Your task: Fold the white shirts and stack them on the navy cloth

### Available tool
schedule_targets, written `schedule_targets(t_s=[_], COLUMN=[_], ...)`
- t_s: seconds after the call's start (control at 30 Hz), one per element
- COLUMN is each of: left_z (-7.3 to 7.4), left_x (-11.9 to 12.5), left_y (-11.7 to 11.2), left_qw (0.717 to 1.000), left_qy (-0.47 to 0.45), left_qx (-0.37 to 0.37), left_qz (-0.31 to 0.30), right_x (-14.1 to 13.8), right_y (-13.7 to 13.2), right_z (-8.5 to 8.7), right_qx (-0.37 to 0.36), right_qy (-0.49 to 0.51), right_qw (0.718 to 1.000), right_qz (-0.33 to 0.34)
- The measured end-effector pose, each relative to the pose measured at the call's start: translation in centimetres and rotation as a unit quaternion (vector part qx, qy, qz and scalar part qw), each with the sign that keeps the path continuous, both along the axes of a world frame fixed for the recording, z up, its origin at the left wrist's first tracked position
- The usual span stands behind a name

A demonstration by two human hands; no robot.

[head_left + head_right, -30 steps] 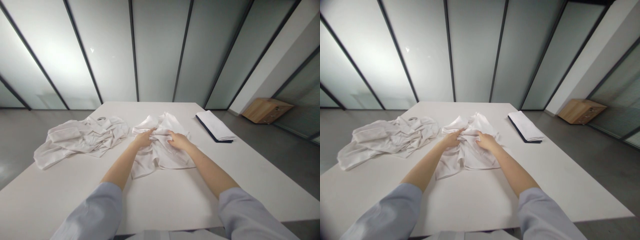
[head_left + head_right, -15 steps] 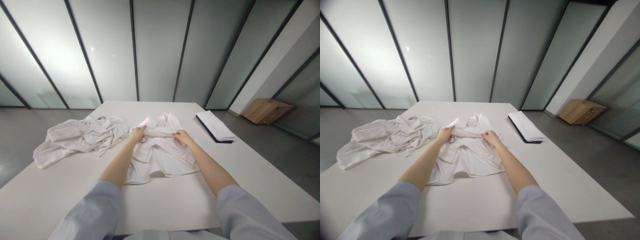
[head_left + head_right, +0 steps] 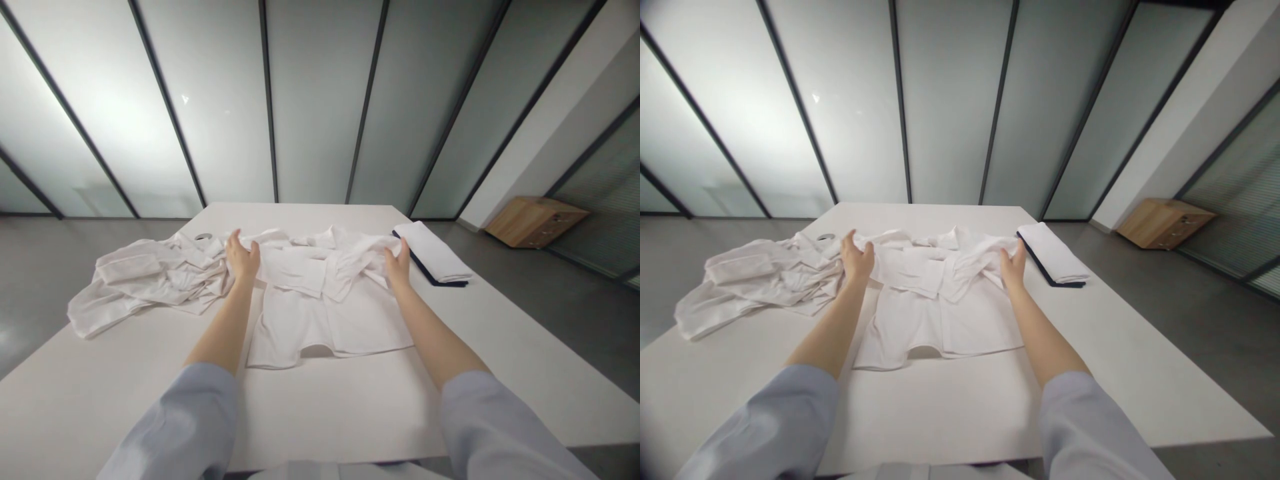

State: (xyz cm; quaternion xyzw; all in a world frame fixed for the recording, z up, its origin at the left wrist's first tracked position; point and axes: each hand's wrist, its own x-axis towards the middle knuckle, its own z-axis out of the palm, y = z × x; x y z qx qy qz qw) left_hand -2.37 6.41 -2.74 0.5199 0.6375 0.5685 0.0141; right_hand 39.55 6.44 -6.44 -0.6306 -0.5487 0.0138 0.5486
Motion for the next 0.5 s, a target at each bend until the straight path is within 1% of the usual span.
schedule_targets(t_s=[0.03,0.07,0.1,0.13,0.17,0.23,0.27,0.3,0.33,0.4,0.5], left_z=[0.2,0.2,0.1,-0.2,-0.6,-1.6,-2.1,-2.5,-2.8,-2.9,-2.4], left_x=[1.1,2.3,3.5,4.7,5.7,7.1,7.4,7.5,7.5,7.1,6.6], left_y=[-0.4,-0.8,-1.2,-1.5,-1.8,-2.2,-2.3,-2.4,-2.4,-2.3,-2.4], left_qw=[0.996,0.985,0.966,0.944,0.923,0.885,0.868,0.855,0.845,0.835,0.822], left_qy=[0.062,0.120,0.175,0.228,0.273,0.328,0.342,0.349,0.350,0.350,0.368], left_qx=[-0.027,-0.060,-0.093,-0.122,-0.153,-0.236,-0.278,-0.314,-0.341,-0.374,-0.393], left_qz=[-0.051,-0.110,-0.167,-0.206,-0.227,-0.232,-0.227,-0.222,-0.216,-0.200,-0.187], right_x=[-1.0,-2.1,-3.3,-4.5,-5.6,-7.1,-7.4,-7.5,-7.4,-6.9,-6.2], right_y=[-0.4,-0.8,-1.3,-1.8,-2.2,-2.9,-3.1,-3.2,-3.2,-3.0,-3.0], right_z=[0.2,0.3,0.4,0.4,0.4,0.1,0.0,-0.1,-0.1,0.2,1.2], right_qx=[-0.007,-0.021,-0.046,-0.080,-0.123,-0.218,-0.258,-0.289,-0.311,-0.333,-0.345], right_qy=[-0.063,-0.140,-0.215,-0.281,-0.333,-0.390,-0.401,-0.403,-0.398,-0.383,-0.372], right_qw=[0.998,0.988,0.970,0.945,0.918,0.874,0.859,0.851,0.848,0.851,0.858], right_qz=[0.022,0.062,0.105,0.145,0.175,0.193,0.186,0.174,0.159,0.131,0.079])
